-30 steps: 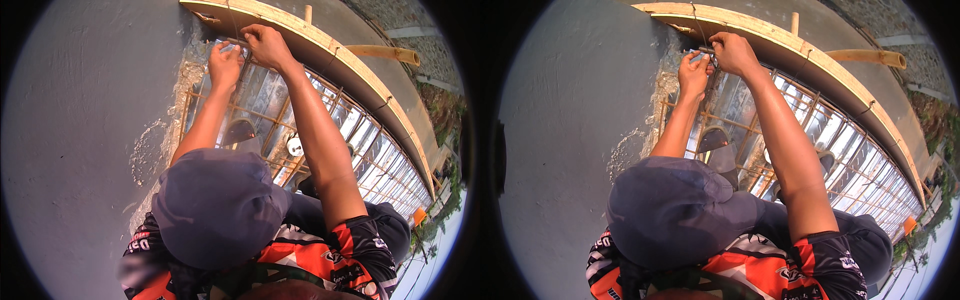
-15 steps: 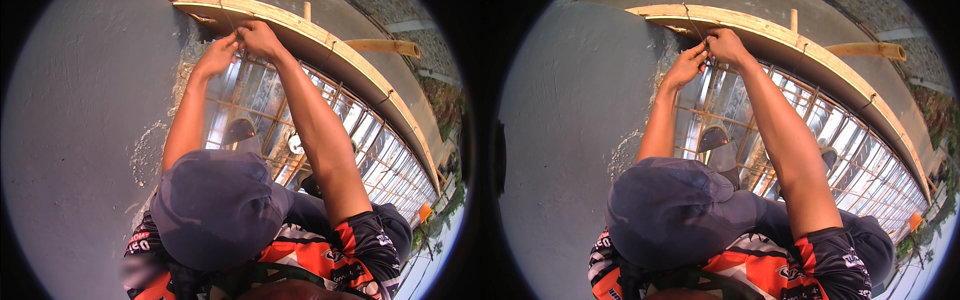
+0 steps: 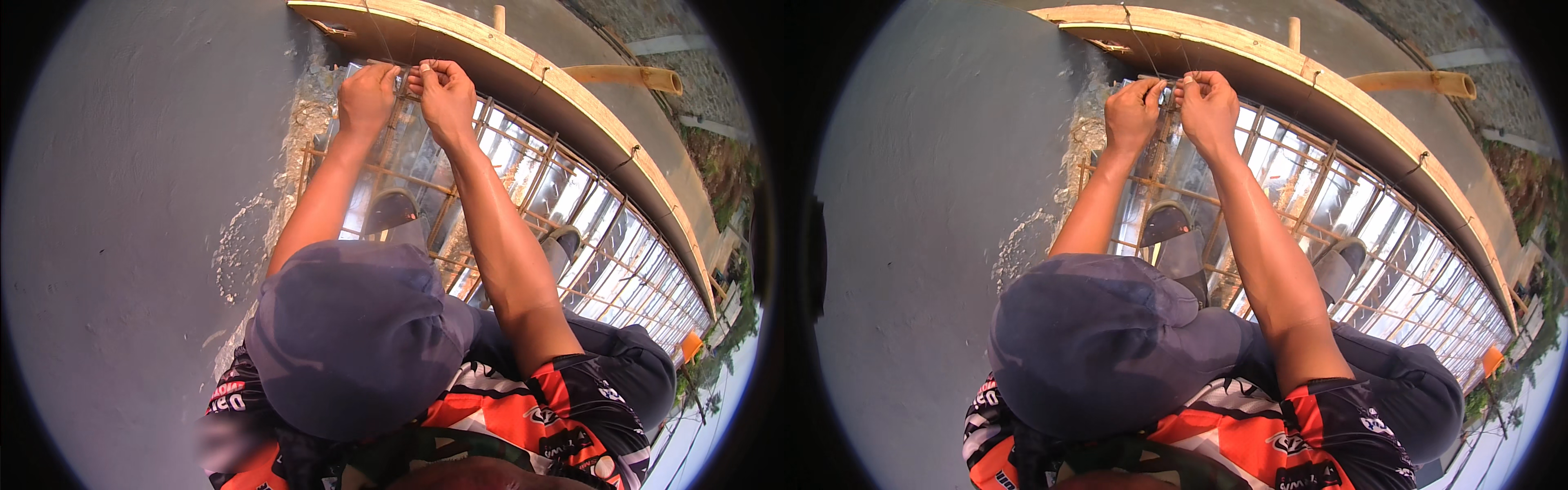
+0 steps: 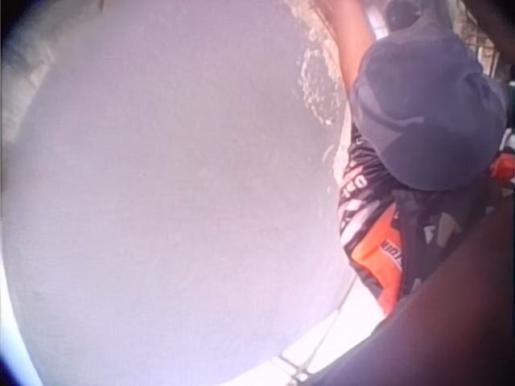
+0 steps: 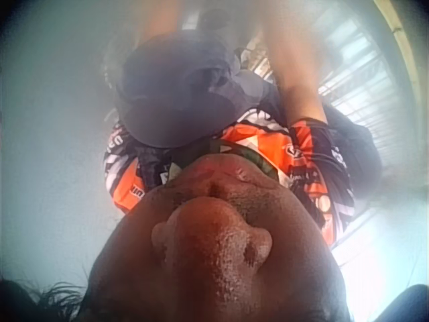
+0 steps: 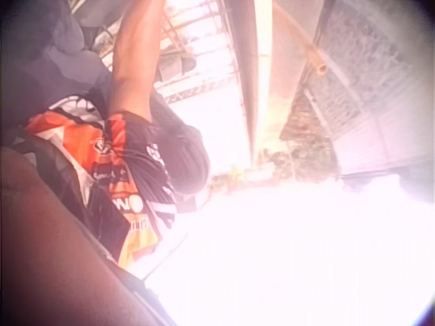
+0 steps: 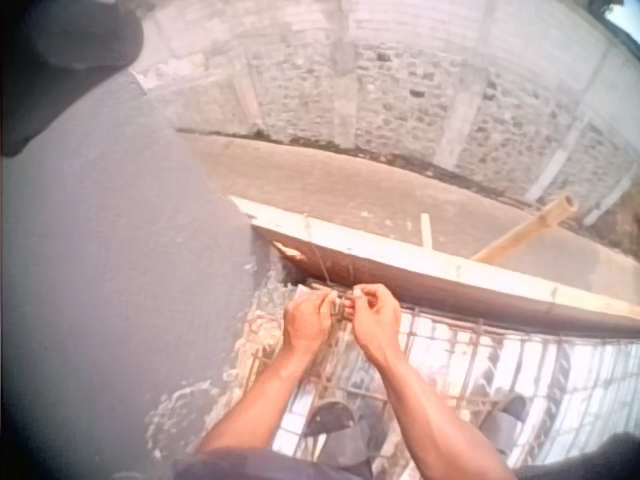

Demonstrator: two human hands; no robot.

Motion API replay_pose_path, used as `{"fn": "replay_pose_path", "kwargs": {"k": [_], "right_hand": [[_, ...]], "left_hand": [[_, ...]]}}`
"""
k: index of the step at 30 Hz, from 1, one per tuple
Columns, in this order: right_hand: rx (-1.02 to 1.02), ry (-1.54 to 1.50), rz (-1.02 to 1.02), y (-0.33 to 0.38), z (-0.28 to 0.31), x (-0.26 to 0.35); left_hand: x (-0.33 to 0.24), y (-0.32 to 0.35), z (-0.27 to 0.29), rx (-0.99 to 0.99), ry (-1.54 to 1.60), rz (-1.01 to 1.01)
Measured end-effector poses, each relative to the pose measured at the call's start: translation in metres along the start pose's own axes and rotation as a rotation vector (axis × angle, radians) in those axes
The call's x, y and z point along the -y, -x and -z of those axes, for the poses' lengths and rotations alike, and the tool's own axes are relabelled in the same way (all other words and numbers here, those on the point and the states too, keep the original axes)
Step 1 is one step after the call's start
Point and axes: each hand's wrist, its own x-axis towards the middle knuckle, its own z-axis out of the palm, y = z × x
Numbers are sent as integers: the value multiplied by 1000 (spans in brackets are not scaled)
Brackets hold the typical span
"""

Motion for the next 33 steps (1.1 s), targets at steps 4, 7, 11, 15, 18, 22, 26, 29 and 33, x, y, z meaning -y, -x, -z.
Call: {"fn": "replay_pose_path", "kwargs": {"k": [4,7,11,15,18,22,26,29,33], "right_hand": [[143,514,255,18,5,31],[426,863,746,-8,-2,44],[486,902,702,-27,-18,62],[353,785,240,-35,-7,59],[368,663,128,-47,-4,36],[428,438,35,-72,-16,-1],[485,412,-95,-68,-26,13],[455,288,-191,-64,-28,24],[368,-77,-312,-60,-34,20]], "left_hand": [[-19,8,-6,40,252,394],[-15,4,2,87,307,481],[3,7,-12,49,497,688],[1,-7,-13,84,758,873],[-23,-13,-18,-154,766,889],[-5,-9,-35,-238,456,620],[5,-11,-30,-204,239,405],[6,-30,-8,127,218,380],[17,-50,8,413,607,644]]}}
